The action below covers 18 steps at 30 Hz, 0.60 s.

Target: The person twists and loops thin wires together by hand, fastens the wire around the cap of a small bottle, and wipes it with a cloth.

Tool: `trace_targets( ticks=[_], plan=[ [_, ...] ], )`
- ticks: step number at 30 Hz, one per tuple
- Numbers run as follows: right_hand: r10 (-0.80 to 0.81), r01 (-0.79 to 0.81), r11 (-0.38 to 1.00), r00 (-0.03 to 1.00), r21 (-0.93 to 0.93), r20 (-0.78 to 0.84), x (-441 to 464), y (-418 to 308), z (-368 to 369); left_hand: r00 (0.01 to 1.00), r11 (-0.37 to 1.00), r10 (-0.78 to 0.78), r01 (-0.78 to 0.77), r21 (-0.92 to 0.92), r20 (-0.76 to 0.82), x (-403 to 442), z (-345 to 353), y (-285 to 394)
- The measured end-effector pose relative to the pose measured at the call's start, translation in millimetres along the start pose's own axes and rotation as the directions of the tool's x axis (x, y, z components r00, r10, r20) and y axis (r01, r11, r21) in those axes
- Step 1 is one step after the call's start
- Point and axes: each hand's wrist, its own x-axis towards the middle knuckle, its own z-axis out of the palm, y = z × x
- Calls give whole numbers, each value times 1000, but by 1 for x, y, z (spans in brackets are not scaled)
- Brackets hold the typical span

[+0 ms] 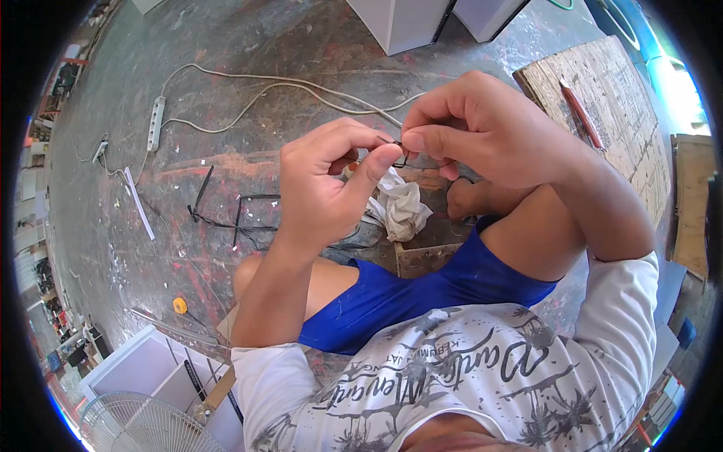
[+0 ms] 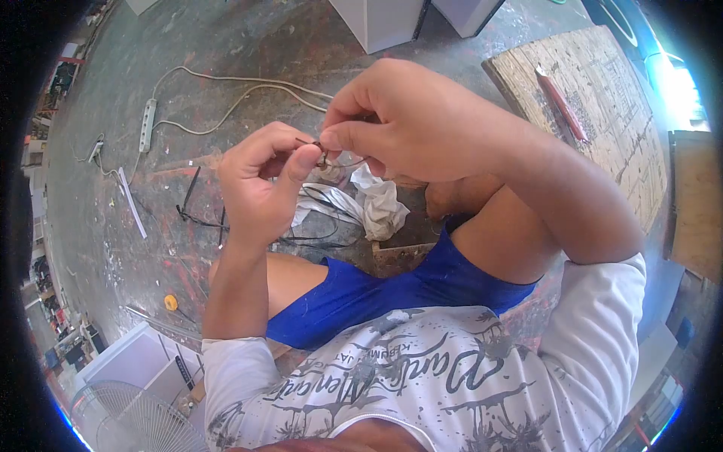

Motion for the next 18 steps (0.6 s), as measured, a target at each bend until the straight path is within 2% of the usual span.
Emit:
trace_targets(
  ticks=[4, 7, 13, 18],
  plan=[
    [5, -4, 996, 1000, 87, -13, 1, 6, -1, 1000, 990, 25, -24, -138, 12, 1, 2, -5],
    [13, -13, 994, 1000, 110, 0, 1, 6, -4, 994, 981, -74, 86, -174, 75, -1, -2, -3],
    [-19, 20, 992, 1000, 121, -5, 1, 7, -4, 985, 979, -56, 86, -187, 163, 2, -9, 2],
    [-45, 47, 995, 999, 89, -24, 1, 6, -3, 987, 955, -117, 143, -261, 113, -1, -5, 0]
  ],
)
